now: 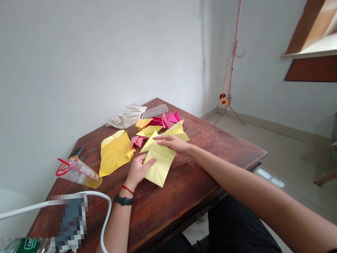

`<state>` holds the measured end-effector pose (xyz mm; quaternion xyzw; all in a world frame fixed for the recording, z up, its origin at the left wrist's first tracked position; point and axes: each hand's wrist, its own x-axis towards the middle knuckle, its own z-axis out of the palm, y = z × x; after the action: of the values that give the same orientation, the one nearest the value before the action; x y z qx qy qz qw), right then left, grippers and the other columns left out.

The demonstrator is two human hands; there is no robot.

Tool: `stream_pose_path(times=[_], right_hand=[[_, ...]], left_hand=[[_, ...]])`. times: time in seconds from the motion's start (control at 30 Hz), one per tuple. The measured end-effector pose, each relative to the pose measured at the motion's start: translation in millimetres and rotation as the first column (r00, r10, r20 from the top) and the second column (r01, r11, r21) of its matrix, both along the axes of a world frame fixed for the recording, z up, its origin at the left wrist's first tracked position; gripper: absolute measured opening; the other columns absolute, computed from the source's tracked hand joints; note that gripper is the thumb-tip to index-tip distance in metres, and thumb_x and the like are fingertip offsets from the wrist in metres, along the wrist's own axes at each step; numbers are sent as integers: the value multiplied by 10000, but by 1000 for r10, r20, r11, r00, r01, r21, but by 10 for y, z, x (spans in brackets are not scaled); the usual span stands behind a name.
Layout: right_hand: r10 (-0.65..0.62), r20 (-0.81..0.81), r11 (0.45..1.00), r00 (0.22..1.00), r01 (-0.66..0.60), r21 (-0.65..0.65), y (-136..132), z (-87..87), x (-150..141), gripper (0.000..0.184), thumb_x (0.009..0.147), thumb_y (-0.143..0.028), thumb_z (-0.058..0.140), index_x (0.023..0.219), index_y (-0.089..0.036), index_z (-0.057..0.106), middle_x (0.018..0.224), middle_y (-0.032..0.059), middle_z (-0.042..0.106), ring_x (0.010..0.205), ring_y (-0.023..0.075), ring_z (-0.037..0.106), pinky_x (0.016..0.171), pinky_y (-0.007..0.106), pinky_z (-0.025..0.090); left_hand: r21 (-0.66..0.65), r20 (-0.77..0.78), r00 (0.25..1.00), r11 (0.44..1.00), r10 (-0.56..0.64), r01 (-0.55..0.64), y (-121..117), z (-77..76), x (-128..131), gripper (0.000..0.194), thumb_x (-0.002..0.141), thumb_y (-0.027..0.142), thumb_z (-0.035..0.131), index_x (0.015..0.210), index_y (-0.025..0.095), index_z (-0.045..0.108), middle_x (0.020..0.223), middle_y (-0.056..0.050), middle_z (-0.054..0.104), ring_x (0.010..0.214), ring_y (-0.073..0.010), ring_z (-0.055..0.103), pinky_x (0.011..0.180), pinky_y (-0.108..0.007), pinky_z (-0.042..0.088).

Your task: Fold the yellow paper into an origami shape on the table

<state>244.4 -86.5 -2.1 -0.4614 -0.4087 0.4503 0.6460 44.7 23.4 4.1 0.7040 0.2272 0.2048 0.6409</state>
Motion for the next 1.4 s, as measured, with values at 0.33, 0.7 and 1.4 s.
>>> stream_pose_path(times=[0.33,0.7,1.4], right_hand=[[-62,71,998,996,60,27,77,-78,-46,377,779,-524,811,923,-181,752,960,52,769,872,212,711,759,281,570],[-109,280,992,954,87,90,109,-165,-64,470,835,-622,706,711,-178,613,650,-32,565,587,113,490,535,223,372],[77,-24,997,997,-77,14,27,-59,-231,466,853,-625,714,942,-169,758,879,72,783,771,204,731,724,306,584]], left_hand=[[-78,164,969,982,183,-173,0,-53,50,594,712,429,884,1201,161,680,1159,-118,763,1054,-298,720,924,-390,560],[-142,129,980,981,153,-135,-97,-118,72,535,752,458,862,1151,122,743,1063,-129,789,1072,-327,719,955,-419,553],[-352,207,969,935,133,-53,-196,-85,113,597,714,421,903,1221,174,707,1173,-120,762,1102,-306,710,995,-416,559]])
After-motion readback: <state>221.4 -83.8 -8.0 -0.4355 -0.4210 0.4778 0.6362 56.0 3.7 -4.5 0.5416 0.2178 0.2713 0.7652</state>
